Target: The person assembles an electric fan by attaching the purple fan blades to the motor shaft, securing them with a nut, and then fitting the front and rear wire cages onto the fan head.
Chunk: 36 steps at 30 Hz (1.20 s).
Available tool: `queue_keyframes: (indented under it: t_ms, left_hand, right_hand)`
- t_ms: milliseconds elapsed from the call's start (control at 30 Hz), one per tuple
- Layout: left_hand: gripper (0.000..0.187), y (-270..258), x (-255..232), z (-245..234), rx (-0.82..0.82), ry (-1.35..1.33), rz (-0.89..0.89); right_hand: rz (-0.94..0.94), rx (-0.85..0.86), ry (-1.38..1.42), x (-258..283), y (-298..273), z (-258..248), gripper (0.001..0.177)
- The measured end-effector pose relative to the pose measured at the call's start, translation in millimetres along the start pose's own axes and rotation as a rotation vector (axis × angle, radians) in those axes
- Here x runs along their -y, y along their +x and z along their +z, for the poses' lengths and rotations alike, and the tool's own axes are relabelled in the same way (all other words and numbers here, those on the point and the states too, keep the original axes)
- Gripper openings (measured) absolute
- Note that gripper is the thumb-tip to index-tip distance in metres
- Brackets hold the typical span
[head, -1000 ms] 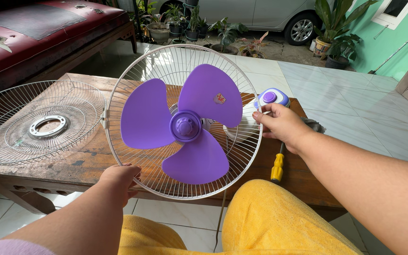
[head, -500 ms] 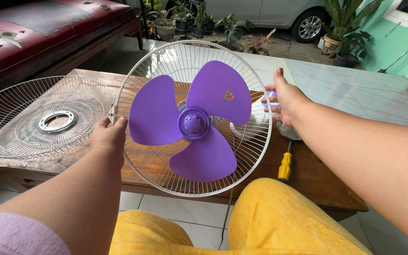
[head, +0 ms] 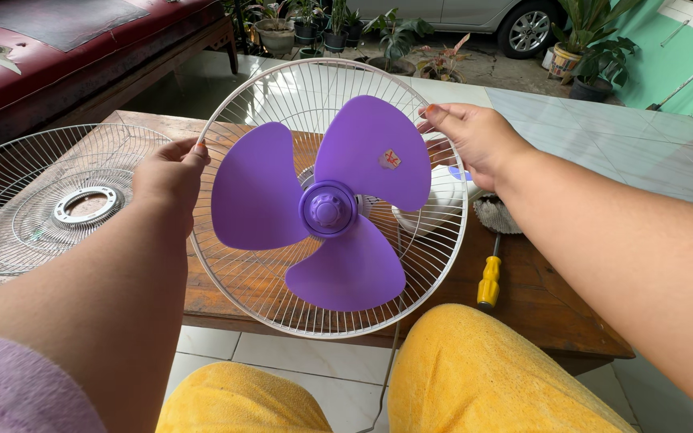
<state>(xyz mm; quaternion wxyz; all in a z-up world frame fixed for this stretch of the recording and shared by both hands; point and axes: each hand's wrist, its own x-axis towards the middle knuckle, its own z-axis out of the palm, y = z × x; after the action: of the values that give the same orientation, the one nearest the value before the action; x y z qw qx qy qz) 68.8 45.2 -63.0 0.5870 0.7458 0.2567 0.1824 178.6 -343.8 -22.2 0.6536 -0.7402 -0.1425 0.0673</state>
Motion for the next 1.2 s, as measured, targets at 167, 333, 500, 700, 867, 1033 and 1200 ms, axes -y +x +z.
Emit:
queue_keyframes:
  t_ms: [167, 333, 500, 700, 867, 1033, 1200]
  left_hand:
    - [0.019, 7, -5, 4, -0.152, 0.256, 0.138]
    - [0.016, 7, -10, 5, -0.232, 0.447, 0.185]
    - [0.02, -4, -18, 6, -0.224, 0.531, 0.126]
    - [0.04, -13, 1, -10, -0.316, 0.196, 0.004]
    - [0.036, -12, 46, -52, -0.404, -0.12, -0.303]
    - [0.033, 1, 80, -90, -0.408, -0.289, -0.401]
    - [0.03, 15, 90, -108, -0.388, -0.341, -0.406]
  right_hand:
    - [-0.306, -0.212, -0.457, 3, -1, 11, 0.02]
    - [-0.396, -0.357, -0.757, 9, -3, 18, 0.019]
    - [-0.383, -0.406, -0.801, 10, -4, 24, 0.021]
    - [-0.371, -0.532, -0.78, 5, -8, 21, 0.037]
    - [-0.429, -0.644, -0.745, -5, -3, 12, 0.032]
    - [-0.391, -0.653, -0.63, -11, -2, 5, 0.026]
    - [-0.323, -0.672, -0.555, -10, -11, 2, 0.023]
